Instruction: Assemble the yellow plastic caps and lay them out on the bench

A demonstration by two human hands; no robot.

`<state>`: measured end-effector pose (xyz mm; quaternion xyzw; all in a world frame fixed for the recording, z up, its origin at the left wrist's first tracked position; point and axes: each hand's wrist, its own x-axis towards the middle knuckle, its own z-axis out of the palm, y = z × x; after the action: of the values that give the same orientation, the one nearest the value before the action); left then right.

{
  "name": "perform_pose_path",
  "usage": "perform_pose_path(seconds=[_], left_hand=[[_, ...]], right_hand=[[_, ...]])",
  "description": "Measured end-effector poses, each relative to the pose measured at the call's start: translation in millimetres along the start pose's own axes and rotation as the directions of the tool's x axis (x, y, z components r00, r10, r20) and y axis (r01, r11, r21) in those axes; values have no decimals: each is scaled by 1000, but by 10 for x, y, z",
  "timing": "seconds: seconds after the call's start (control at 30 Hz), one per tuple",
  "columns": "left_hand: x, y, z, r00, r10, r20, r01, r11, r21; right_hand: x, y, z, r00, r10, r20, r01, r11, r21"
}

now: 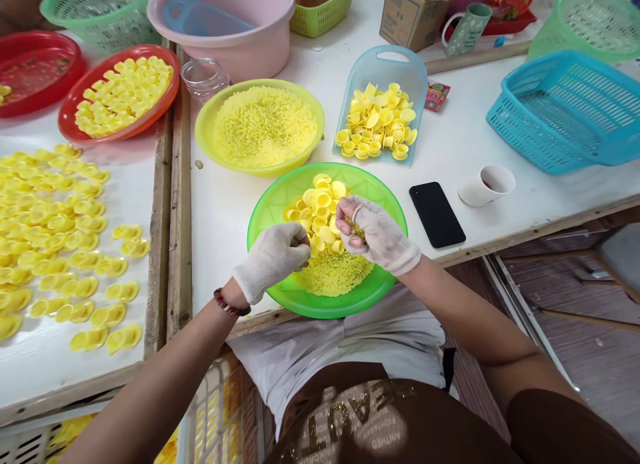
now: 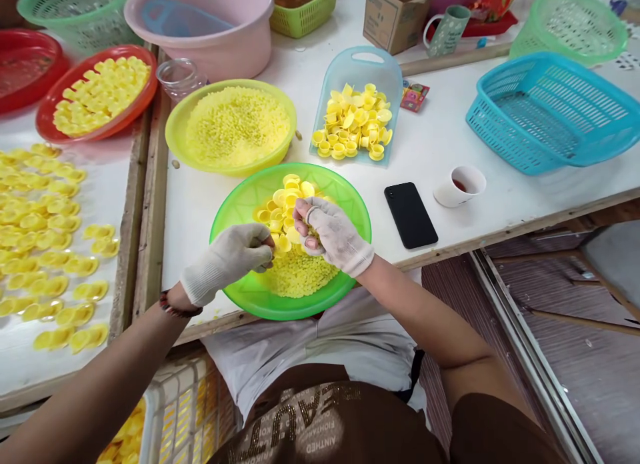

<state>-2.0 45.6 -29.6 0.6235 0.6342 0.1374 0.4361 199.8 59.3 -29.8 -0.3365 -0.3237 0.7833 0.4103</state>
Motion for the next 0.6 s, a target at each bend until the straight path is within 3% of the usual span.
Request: perform_pose_path(seconds=[0.13, 0.3, 0.5, 0.6], left_hand=[[-161, 65, -32, 999, -33, -19, 27, 966, -259], [-230, 160, 61, 992, -55, 116, 108, 849, -517], [-217, 161, 117, 983, -50, 175, 152, 757, -636], [-228, 143, 109, 980, -49, 191, 163, 744, -648]], right_hand=[[4, -68, 142, 992, -121, -29, 122, 992, 33], [42, -107, 380, 953, -302, -35, 303, 953, 20], [96, 31, 439, 899, -438, 16, 438, 898, -40], [98, 36, 426, 903, -429, 8, 429, 903, -33]])
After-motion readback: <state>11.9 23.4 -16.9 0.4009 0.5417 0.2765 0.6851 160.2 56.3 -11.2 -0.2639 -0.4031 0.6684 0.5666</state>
